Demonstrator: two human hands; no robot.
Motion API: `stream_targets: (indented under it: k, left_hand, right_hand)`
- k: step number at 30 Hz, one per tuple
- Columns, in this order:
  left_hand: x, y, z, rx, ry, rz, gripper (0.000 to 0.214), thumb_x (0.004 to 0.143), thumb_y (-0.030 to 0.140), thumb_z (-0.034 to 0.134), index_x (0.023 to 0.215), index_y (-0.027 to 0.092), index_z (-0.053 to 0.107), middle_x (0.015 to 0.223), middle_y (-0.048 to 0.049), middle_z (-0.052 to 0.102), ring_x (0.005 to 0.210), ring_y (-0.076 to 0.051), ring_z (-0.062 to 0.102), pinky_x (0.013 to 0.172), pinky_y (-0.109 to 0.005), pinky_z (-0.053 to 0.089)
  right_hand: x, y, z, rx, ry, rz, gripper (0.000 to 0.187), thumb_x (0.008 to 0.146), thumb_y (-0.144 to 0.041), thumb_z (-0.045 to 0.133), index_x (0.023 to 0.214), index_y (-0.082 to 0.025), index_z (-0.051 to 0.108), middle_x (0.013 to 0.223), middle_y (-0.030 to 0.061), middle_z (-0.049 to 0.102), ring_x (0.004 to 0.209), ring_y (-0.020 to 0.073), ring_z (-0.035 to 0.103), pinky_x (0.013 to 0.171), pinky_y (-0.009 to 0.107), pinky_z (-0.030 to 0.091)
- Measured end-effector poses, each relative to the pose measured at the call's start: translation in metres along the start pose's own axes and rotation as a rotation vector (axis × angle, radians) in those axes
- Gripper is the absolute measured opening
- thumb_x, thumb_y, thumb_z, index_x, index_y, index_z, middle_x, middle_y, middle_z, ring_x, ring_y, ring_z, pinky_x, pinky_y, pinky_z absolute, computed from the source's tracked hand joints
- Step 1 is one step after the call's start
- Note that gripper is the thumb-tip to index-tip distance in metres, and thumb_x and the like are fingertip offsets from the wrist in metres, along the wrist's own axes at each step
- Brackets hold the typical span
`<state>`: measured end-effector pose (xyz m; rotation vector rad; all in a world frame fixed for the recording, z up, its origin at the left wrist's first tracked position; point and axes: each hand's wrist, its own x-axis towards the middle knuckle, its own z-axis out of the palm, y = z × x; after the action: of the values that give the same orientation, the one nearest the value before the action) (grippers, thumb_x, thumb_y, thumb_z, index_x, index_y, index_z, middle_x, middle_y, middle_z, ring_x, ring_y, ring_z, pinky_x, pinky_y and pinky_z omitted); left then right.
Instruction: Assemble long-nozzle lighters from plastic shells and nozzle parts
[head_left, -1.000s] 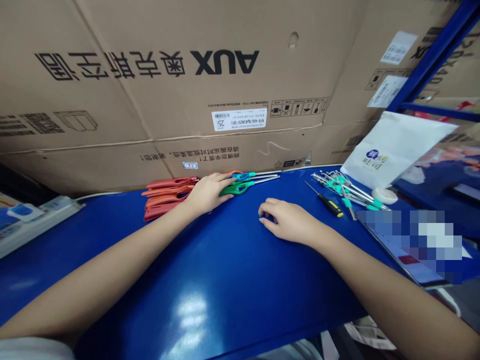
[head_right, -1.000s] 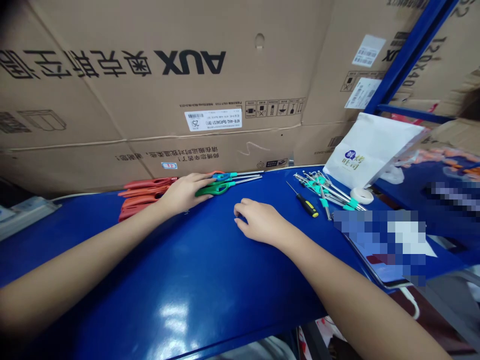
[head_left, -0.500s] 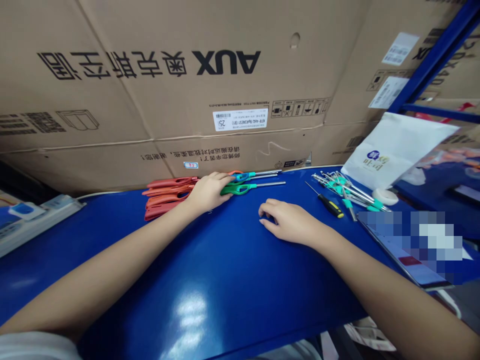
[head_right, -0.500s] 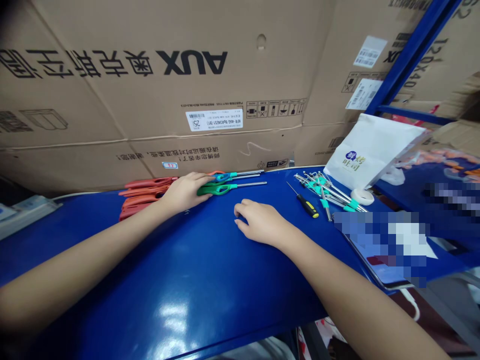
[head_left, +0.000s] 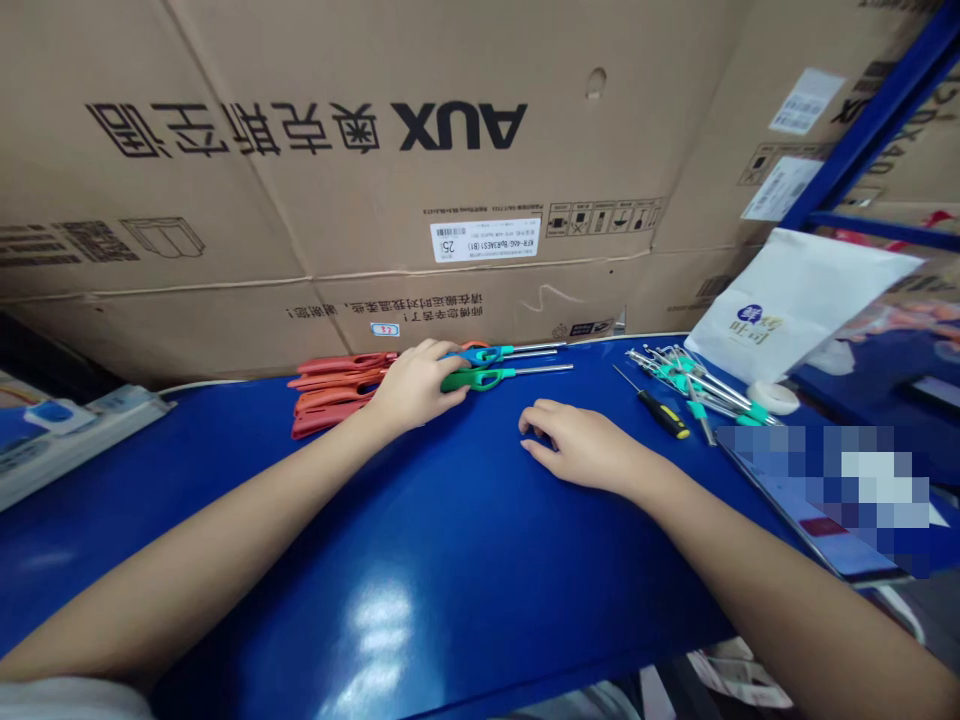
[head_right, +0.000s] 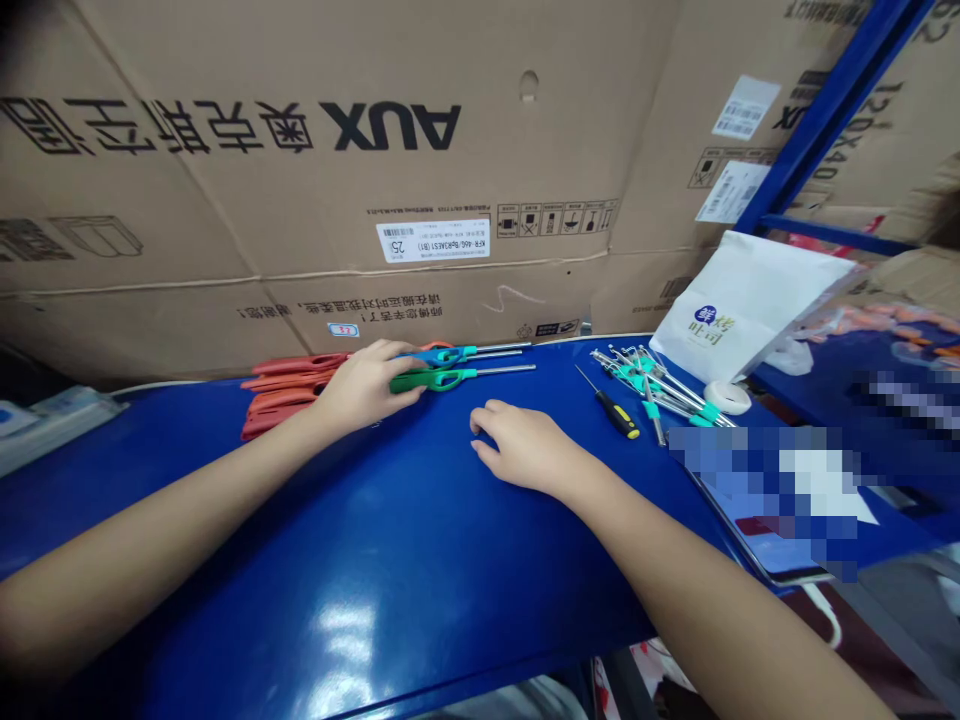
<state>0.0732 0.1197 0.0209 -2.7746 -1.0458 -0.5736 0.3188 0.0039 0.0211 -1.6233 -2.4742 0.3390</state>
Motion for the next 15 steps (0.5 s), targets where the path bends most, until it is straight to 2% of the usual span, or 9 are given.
stream_targets:
  k: [2,5,8,11,15]
  left_hand:
    - [-0.007,0.001,-0.008,-0.006,0.022,-0.027,0.027,0.094,0.034,0.059,0.110,0.017,0.073,0.128,-0.0134,0.067,0.116,-0.031,0.061,0.102,-0.047,0.052]
    - [-0.027,-0.001,-0.023,-0.014,0.009,-0.061,0.025,0.095,0.033,0.055,0.103,0.018,0.074,0.119,-0.0107,0.070,0.113,-0.028,0.063,0.102,-0.044,0.052]
    - [-0.055,-0.008,-0.039,-0.011,-0.043,-0.118,0.027,0.094,0.033,0.054,0.108,0.020,0.072,0.114,-0.0093,0.073,0.113,-0.028,0.065,0.101,-0.043,0.053]
    - [-0.085,-0.021,-0.049,0.010,-0.099,-0.198,0.031,0.092,0.034,0.053,0.114,0.022,0.071,0.124,-0.0091,0.072,0.116,-0.029,0.066,0.099,-0.043,0.055]
    - [-0.115,-0.040,-0.053,0.040,-0.157,-0.296,0.039,0.090,0.039,0.052,0.119,0.018,0.069,0.121,-0.0141,0.071,0.110,-0.033,0.068,0.094,-0.047,0.056]
  right_hand:
    - [0.000,0.001,0.000,0.003,-0.005,-0.009,0.015,0.096,-0.026,0.055,0.107,-0.021,0.064,0.110,0.0061,0.066,0.086,0.0194,0.062,0.067,0.028,0.039]
    - [0.000,0.002,0.002,0.011,-0.014,-0.023,0.023,0.092,-0.011,0.051,0.107,-0.021,0.064,0.111,0.0059,0.065,0.090,0.0193,0.062,0.071,0.028,0.041]
    - [0.001,0.001,0.005,0.032,-0.017,-0.026,0.034,0.086,0.000,0.046,0.105,-0.021,0.065,0.109,0.0056,0.064,0.090,0.0182,0.062,0.074,0.028,0.042]
    - [0.001,-0.001,0.008,0.053,-0.010,-0.025,0.032,0.086,0.000,0.046,0.103,-0.020,0.064,0.107,0.0055,0.064,0.091,0.0184,0.062,0.074,0.028,0.043]
    - [0.001,-0.004,0.011,0.064,0.007,-0.028,0.022,0.089,-0.008,0.049,0.099,-0.021,0.062,0.103,0.0044,0.063,0.085,0.0176,0.060,0.070,0.028,0.042]
